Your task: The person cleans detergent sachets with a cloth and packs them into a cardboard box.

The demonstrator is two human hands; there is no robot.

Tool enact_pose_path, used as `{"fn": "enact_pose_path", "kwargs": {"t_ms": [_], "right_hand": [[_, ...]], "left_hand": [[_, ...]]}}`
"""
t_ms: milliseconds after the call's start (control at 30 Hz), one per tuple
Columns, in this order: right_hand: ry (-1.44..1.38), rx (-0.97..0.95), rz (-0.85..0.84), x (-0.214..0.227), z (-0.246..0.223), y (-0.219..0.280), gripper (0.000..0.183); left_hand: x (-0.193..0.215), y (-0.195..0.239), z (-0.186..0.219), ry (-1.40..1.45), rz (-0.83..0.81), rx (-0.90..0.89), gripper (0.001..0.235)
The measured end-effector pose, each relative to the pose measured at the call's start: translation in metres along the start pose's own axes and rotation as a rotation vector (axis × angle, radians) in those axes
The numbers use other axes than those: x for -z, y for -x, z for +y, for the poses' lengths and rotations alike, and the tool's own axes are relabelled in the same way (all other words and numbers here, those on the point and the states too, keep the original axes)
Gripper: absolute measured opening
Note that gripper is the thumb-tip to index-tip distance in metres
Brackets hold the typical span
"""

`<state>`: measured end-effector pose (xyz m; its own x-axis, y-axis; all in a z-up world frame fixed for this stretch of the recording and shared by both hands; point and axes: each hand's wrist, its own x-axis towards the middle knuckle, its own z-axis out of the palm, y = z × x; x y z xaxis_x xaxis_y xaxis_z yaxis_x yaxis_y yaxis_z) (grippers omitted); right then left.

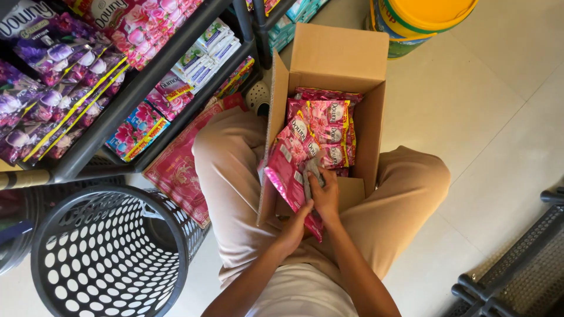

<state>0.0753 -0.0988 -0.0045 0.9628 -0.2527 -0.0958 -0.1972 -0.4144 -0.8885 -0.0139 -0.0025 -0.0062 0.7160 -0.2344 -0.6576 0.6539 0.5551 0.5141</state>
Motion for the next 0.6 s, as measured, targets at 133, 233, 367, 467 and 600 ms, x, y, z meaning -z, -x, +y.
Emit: {"fn": "enact_pose_path", "kwargs": {"t_ms": [133, 233, 367, 467, 600], "right_hand": [[0.004, -0.027, -0.045, 0.039, -0.047, 0.015, 0.031], [0.179, 0.156, -0.101, 0.07, -0.096, 0.033, 0.029], [0.378, 0.232, -0.132, 0.081, -0.123, 0.046, 0.031], [0.468, 0.215, -0.047, 0.077, -0.107, 0.028, 0.035], [0.496, 0.231, 0.041, 0.074, -0.091, 0.003, 0.032]], "left_hand": [[-0.014, 0.012, 0.031, 0.298, -0.087, 0.071, 0.065], [-0.021, 0.012, 0.057, 0.397, -0.152, 0.116, 0.064], [-0.031, 0.011, 0.062, 0.373, -0.27, 0.069, 0.066], [-0.04, 0.018, 0.058, 0.372, -0.288, 0.123, 0.062], [-0.038, 0.014, 0.045, 0.362, -0.304, 0.087, 0.053]]}}
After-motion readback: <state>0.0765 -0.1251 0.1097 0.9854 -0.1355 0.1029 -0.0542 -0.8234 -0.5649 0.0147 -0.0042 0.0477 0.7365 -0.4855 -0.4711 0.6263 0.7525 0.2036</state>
